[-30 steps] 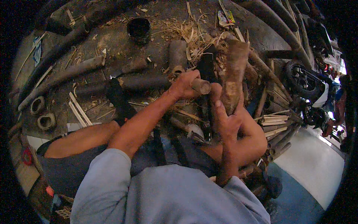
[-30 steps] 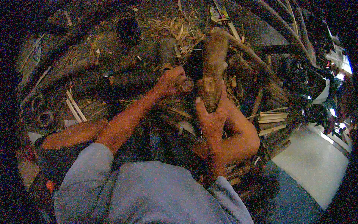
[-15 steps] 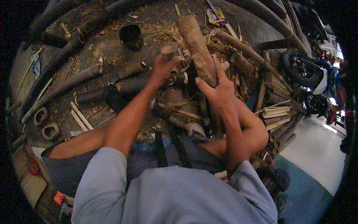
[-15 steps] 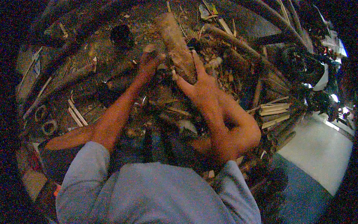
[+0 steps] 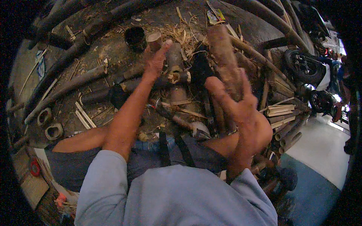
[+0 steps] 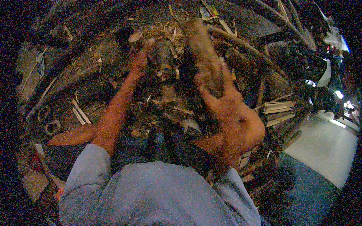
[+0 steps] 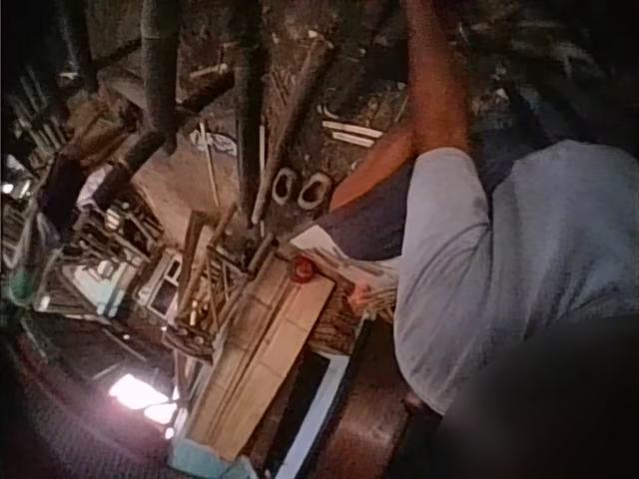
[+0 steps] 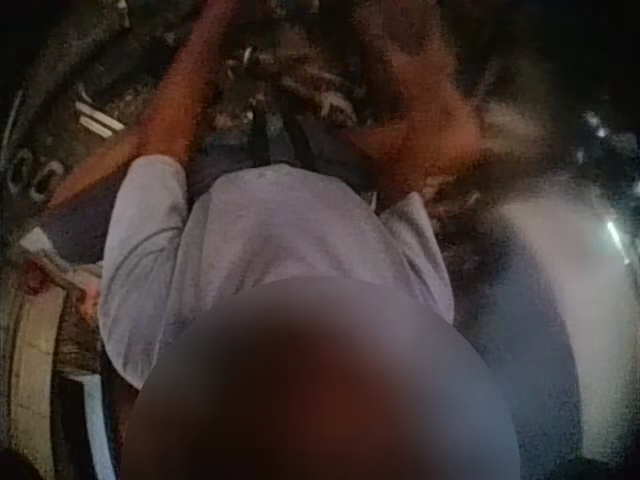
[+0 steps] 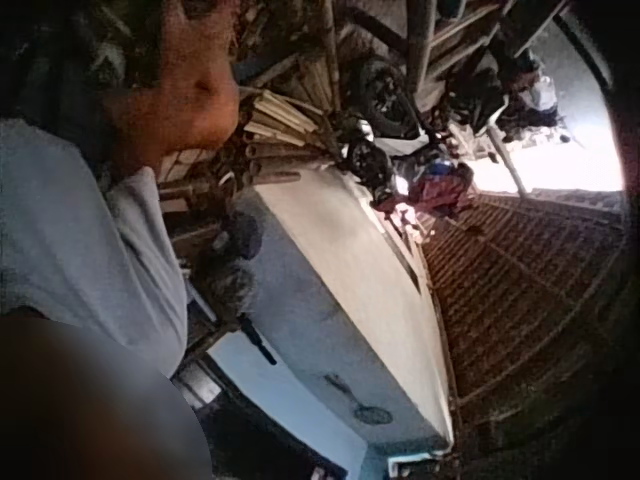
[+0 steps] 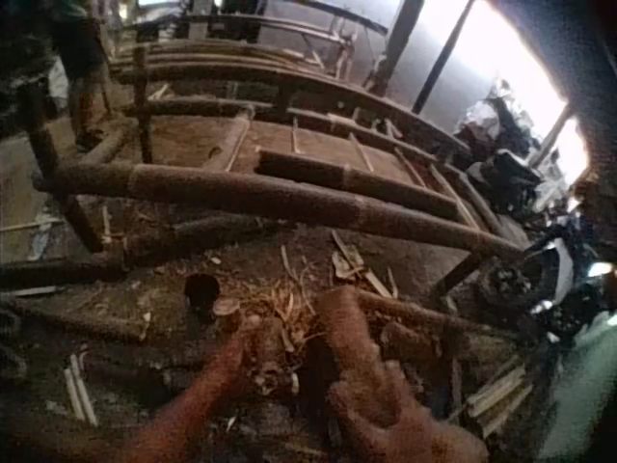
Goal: The person sits on the floor and repeatedly fits smaller bamboo pieces into larger bamboo tubes, adjusting alignment and tapping them into place. The person handles multiple bamboo pieces and tubes, rotating and repositioning them to achieve a snug fit.
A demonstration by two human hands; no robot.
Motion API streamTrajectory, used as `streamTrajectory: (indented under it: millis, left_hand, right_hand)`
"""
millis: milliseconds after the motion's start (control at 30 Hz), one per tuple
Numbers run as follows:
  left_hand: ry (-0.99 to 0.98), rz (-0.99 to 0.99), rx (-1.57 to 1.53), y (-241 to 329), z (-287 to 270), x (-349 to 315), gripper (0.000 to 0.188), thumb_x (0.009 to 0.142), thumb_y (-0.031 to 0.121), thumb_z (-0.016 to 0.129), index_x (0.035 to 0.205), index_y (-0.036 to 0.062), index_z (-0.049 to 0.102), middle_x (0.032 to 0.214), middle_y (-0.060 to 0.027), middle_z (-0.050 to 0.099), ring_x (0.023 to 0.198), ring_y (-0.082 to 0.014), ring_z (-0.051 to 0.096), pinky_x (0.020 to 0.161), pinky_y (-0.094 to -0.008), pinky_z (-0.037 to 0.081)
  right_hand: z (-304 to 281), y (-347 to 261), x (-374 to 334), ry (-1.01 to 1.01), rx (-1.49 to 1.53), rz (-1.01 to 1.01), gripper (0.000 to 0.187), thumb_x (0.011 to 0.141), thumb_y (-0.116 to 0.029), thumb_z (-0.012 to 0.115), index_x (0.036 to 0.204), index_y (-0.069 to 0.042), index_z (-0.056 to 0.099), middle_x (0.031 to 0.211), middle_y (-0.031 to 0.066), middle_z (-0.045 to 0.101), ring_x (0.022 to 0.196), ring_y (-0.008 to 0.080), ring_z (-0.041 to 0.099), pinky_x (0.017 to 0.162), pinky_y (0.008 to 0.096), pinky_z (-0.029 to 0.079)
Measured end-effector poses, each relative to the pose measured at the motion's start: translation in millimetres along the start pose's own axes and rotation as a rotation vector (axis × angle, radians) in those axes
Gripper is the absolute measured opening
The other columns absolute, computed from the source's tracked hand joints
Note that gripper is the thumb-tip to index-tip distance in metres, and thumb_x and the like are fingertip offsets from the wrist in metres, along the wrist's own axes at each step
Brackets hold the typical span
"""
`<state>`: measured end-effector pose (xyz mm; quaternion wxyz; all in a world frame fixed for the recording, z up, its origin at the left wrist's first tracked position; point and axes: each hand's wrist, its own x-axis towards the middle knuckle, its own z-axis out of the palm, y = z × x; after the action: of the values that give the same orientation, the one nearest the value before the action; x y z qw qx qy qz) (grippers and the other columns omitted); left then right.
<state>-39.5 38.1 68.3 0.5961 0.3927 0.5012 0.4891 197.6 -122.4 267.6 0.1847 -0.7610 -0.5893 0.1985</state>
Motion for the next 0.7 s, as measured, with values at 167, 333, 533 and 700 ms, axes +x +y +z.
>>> streamTrajectory:
  millis: [167,333,533,700]
  left_hand:
    - [0.062,0.279,0.897,2.9,-36.4,12.5,0.053,0.079,0.034,0.073,0.120,0.0014,0.062,0.108,-0.0223,0.070,0.099,-0.0379,0.068,0.088,-0.0468,0.052]
    - [-0.054,0.205,1.173,-38.4,-83.5,6.4,0.070,0.077,0.031,0.074,0.136,0.0016,0.051,0.122,-0.0278,0.061,0.113,-0.0458,0.059,0.096,-0.0529,0.049]
    - [-0.180,0.345,1.391,-71.0,-108.7,4.6,0.071,0.077,0.027,0.078,0.139,0.0047,0.050,0.130,-0.0250,0.058,0.117,-0.0439,0.057,0.096,-0.0528,0.049]
    - [-0.232,0.059,1.402,-77.5,-132.3,4.3,0.069,0.079,0.034,0.077,0.139,0.0085,0.053,0.129,-0.0243,0.059,0.117,-0.0445,0.057,0.095,-0.0531,0.049]
  right_hand:
    - [-89.9,46.6,19.7,0.028,-0.330,0.077,0.087,0.077,-0.024,0.083,0.153,-0.014,0.039,0.124,0.0249,0.066,0.113,0.0368,0.067,0.094,0.0453,0.053]
    - [-135.2,151.1,20.4,-0.115,-0.589,0.173,0.081,0.083,-0.032,0.077,0.152,-0.013,0.040,0.119,0.0242,0.068,0.110,0.0384,0.067,0.090,0.0465,0.053]
    - [-83.1,291.9,-21.9,-0.190,-0.434,0.434,0.080,0.084,-0.041,0.074,0.151,-0.015,0.040,0.113,0.0239,0.067,0.103,0.0418,0.066,0.088,0.0500,0.053]
    - [-3.6,335.6,-76.2,-0.218,-0.374,0.598,0.079,0.084,-0.043,0.073,0.151,-0.015,0.041,0.119,0.0247,0.062,0.107,0.0426,0.063,0.089,0.0519,0.053]
